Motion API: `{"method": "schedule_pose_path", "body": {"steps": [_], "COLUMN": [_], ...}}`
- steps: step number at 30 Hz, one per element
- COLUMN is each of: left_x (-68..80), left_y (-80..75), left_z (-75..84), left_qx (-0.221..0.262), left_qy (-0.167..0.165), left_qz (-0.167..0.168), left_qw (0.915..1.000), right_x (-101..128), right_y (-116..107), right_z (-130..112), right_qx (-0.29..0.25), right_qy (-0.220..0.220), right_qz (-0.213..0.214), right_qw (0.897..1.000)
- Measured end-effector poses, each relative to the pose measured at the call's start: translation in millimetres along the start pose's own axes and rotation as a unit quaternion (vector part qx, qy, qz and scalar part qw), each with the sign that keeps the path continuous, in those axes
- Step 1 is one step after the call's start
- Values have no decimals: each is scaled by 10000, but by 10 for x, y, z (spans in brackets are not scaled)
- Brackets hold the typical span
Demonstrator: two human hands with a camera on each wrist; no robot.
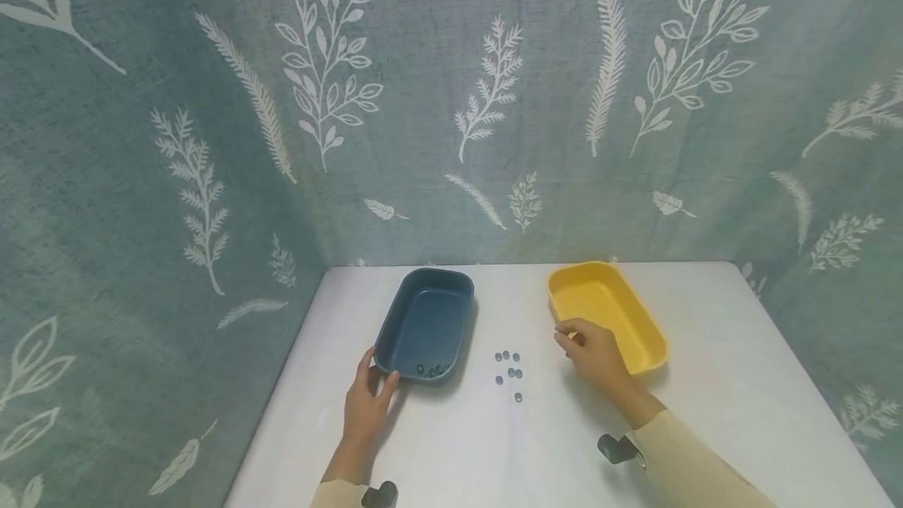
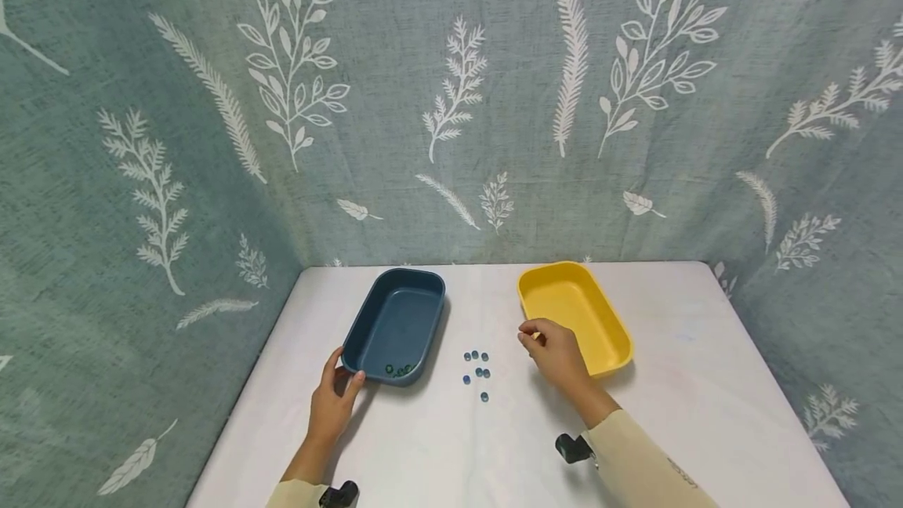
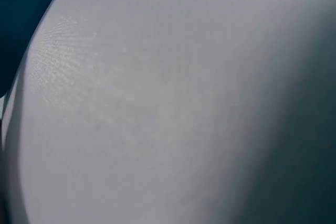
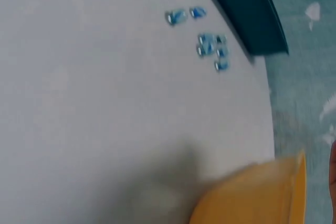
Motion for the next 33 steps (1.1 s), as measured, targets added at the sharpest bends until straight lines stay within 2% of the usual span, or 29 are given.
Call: {"method": "schedule_pose_path", "body": {"steps": [5,11,20,22,25,29,33], "left_x": [28,84,268,319,392,463,519], "left_y": [-29,-50,-117,-109,-60,94,292], "left_z": [10,24,166,237,379,563,731], "left_qx": [50,-45,4,18,5,-94,-169], "left_qy": [-110,-179,66,161,371,733,1226], "left_qz": [-179,-329,170,227,119,-302,-748], "left_qw": [9998,9993,9998,9996,9992,9968,9895], "right_x": [122,282,502,542,601,667,728], "right_y": [-265,-563,-898,-936,-963,-948,-867], "right_z": [104,209,522,612,737,882,1045], "right_qx": [58,542,928,979,1058,1058,767], "right_qy": [-420,-427,-371,-303,-65,409,1073], "right_qz": [511,1016,1876,2054,2194,2114,1814], "right_qw": [9978,9924,9771,9733,9699,9708,9745]}}
Point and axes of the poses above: each hand's wrist, its own x-axis away from the middle knuckle, its own y-axis out of the palm, z = x × y, the point moved 4 cm from there along -x, towards the middle knuckle, and after that the axes turned 2 degrees about x, right-handed, at the moved point
